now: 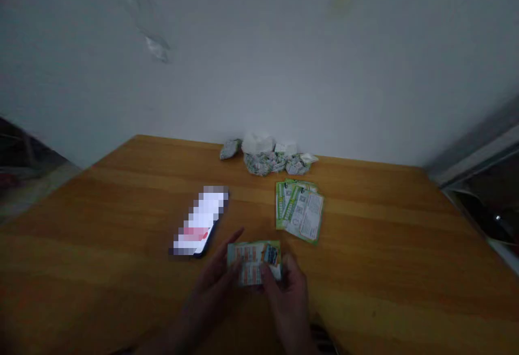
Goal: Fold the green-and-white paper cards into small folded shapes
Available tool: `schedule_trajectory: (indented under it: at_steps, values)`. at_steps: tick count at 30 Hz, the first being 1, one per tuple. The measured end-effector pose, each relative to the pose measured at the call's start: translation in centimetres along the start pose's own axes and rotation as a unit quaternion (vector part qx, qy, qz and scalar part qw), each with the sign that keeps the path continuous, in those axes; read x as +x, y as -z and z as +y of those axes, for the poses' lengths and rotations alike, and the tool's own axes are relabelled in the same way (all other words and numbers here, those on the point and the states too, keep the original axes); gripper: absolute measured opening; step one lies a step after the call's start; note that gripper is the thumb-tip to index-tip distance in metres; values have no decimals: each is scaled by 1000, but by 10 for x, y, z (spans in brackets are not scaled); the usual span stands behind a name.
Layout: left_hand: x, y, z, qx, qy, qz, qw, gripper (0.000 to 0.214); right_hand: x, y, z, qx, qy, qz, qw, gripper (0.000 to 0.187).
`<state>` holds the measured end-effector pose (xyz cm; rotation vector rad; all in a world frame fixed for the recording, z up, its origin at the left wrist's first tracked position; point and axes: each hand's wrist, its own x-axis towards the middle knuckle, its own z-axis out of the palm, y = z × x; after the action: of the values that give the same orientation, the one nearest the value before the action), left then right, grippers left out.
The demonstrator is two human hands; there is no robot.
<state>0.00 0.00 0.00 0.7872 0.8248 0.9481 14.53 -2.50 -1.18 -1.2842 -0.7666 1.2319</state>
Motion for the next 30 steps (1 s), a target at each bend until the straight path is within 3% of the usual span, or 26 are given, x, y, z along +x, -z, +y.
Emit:
schedule_trajectory:
  at_steps: [22, 25, 28, 30]
  values:
    - [-3, -2, 5, 49, 4, 54, 997, 63, -1, -1, 6, 9, 2, -23, 1000, 27]
    - [-4, 1, 8, 87, -15, 58, 994, 60, 0, 0, 0, 24, -4, -49, 998, 42]
    - [-4, 4, 10, 137, -43, 74, 987, 59, 3, 4, -4, 17, -58, -115, 992, 66]
    - [-3, 5, 11, 153, -47, 73, 984, 59, 5, 7, -4, 15, -73, -128, 989, 70]
